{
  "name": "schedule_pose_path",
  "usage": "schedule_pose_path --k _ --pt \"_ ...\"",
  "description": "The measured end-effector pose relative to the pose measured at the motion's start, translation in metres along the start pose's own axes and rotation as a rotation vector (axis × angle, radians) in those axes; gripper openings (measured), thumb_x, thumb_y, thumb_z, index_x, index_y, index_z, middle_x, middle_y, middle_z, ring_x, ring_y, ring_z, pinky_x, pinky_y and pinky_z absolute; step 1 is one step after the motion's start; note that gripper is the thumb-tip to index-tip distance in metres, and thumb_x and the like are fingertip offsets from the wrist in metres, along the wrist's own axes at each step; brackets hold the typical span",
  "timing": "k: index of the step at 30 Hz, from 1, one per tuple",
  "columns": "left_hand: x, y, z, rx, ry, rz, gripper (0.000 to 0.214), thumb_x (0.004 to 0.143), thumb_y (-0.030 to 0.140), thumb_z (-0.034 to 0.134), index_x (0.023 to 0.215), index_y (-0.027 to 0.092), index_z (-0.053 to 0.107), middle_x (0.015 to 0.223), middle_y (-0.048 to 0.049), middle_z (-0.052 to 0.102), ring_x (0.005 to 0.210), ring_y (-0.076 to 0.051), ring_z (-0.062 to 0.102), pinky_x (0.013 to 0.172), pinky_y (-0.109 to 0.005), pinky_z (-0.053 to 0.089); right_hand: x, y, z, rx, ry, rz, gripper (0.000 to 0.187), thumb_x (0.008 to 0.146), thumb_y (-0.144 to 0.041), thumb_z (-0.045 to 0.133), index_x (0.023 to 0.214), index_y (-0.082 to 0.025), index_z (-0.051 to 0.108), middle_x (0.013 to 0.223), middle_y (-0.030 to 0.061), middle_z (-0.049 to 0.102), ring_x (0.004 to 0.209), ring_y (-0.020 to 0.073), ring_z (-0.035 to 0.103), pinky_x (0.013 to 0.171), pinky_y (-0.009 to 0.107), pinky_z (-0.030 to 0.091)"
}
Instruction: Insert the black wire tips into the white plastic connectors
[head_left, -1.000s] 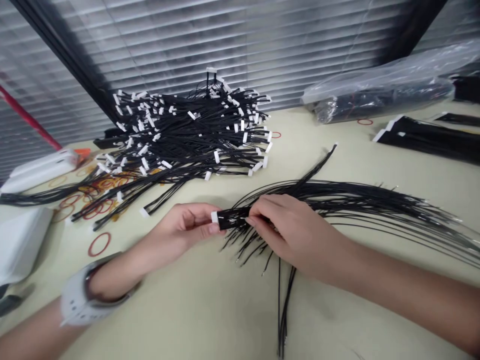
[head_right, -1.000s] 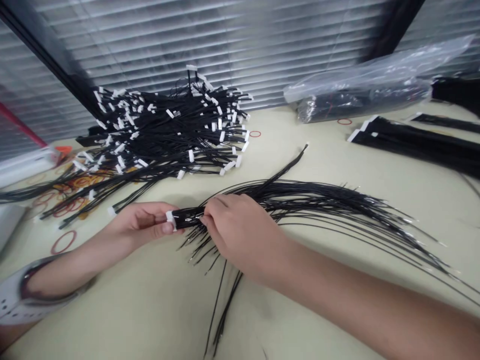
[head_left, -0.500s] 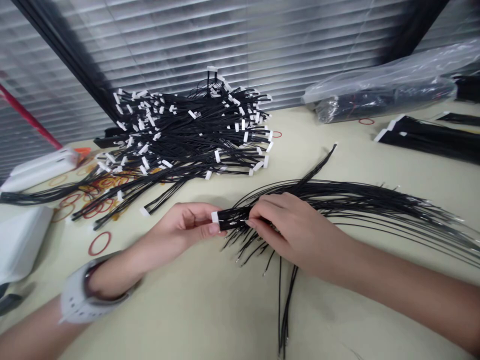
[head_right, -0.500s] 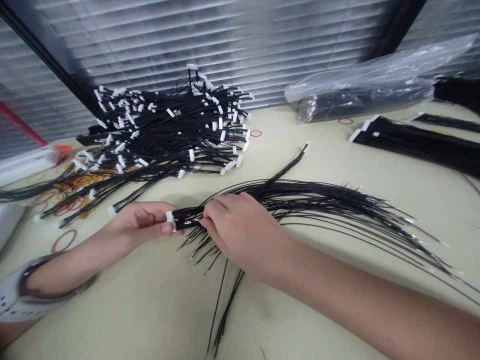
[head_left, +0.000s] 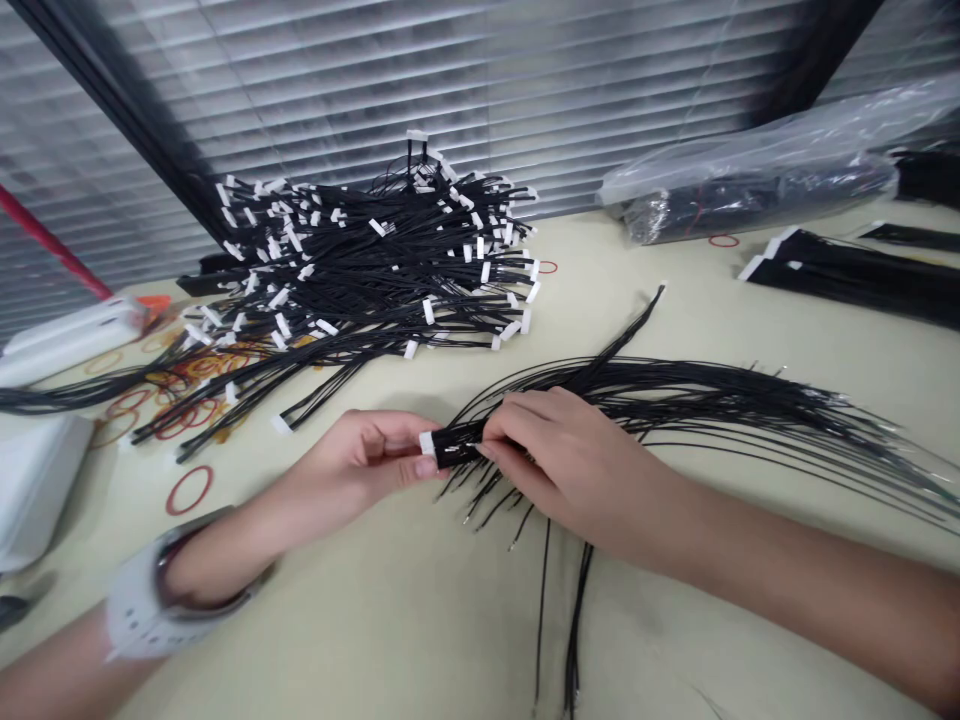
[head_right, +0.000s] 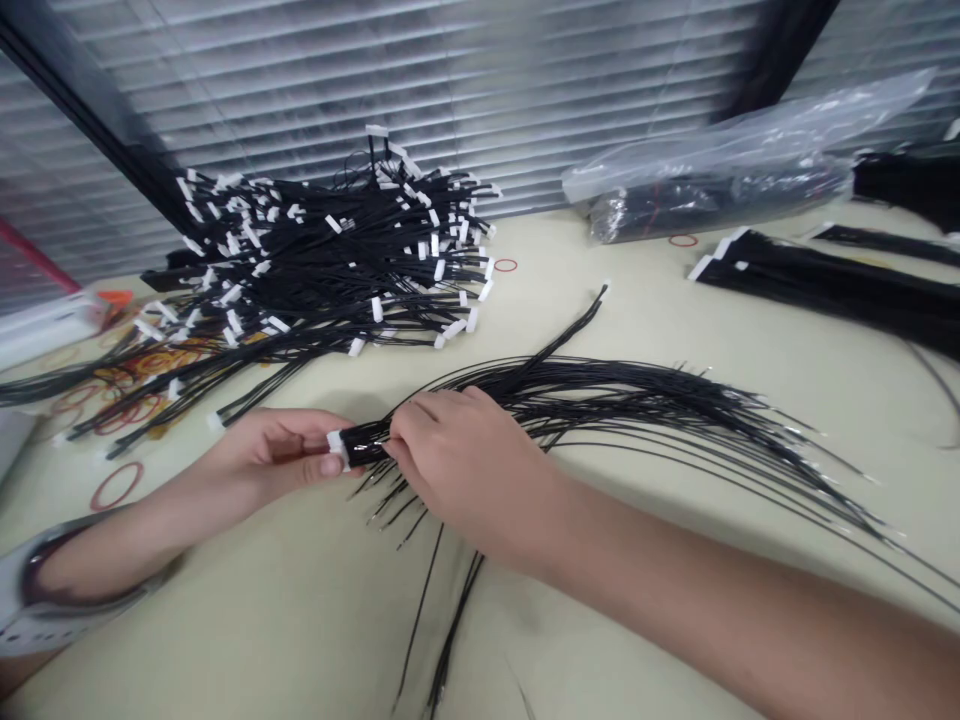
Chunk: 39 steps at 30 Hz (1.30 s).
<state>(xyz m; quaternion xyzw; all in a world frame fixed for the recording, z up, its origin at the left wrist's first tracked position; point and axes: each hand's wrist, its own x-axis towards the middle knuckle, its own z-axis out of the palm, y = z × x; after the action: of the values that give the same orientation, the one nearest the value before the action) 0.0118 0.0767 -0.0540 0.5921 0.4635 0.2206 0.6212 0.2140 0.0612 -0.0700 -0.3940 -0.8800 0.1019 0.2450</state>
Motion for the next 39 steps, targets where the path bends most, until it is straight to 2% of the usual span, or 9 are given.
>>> schedule_pose_path --k 15,26,34,39 --pt "0.0001 -0.0008 0.0011 0.039 -0.021 0.004 0.009 0.076 0.013 0.062 0.081 0.017 0.068 0.072 0.0052 0.067 0.067 -0.006 0.057 0.064 -0.013 0.043 0.0 -0.0031 0.0035 0.066 -0.01 0.009 0.021 0.09 -0.019 0.039 0.076 -0.013 0.054 0.074 0.002 0.057 0.068 0.0118 0.048 0.064 0.027 0.034" --pt "-0.0006 -0.0024 0.001 -0.007 -0.024 -0.006 0.01 0.076 0.013 0.062 0.082 0.017 0.068 0.074 0.0038 0.07 0.07 -0.008 0.061 0.066 -0.014 0.046 0.0 -0.0042 0.0071 0.181 0.016 0.09 0.019 0.089 -0.019 0.04 0.078 -0.013 0.053 0.075 -0.001 0.057 0.066 0.0096 0.045 0.063 0.026 0.033" --pt "0.0023 -0.0077 -0.0025 -0.053 -0.068 0.026 0.013 0.075 0.009 0.062 0.083 0.016 0.069 0.071 0.0043 0.07 0.065 -0.003 0.061 0.06 -0.007 0.044 -0.0009 -0.0054 0.0073 0.192 -0.012 0.103 0.019 0.09 -0.019 0.038 0.078 -0.014 0.053 0.075 -0.0011 0.056 0.066 0.0099 0.045 0.064 0.027 0.032" --pt "0.0021 -0.0097 -0.0027 -0.082 -0.063 0.007 0.016 0.074 0.009 0.064 0.086 0.018 0.07 0.073 0.0038 0.071 0.067 -0.003 0.062 0.061 -0.008 0.045 -0.0003 -0.0053 0.0083 0.188 -0.005 0.112 0.018 0.089 -0.019 0.039 0.076 -0.014 0.052 0.075 -0.0018 0.056 0.065 0.009 0.044 0.064 0.027 0.031"
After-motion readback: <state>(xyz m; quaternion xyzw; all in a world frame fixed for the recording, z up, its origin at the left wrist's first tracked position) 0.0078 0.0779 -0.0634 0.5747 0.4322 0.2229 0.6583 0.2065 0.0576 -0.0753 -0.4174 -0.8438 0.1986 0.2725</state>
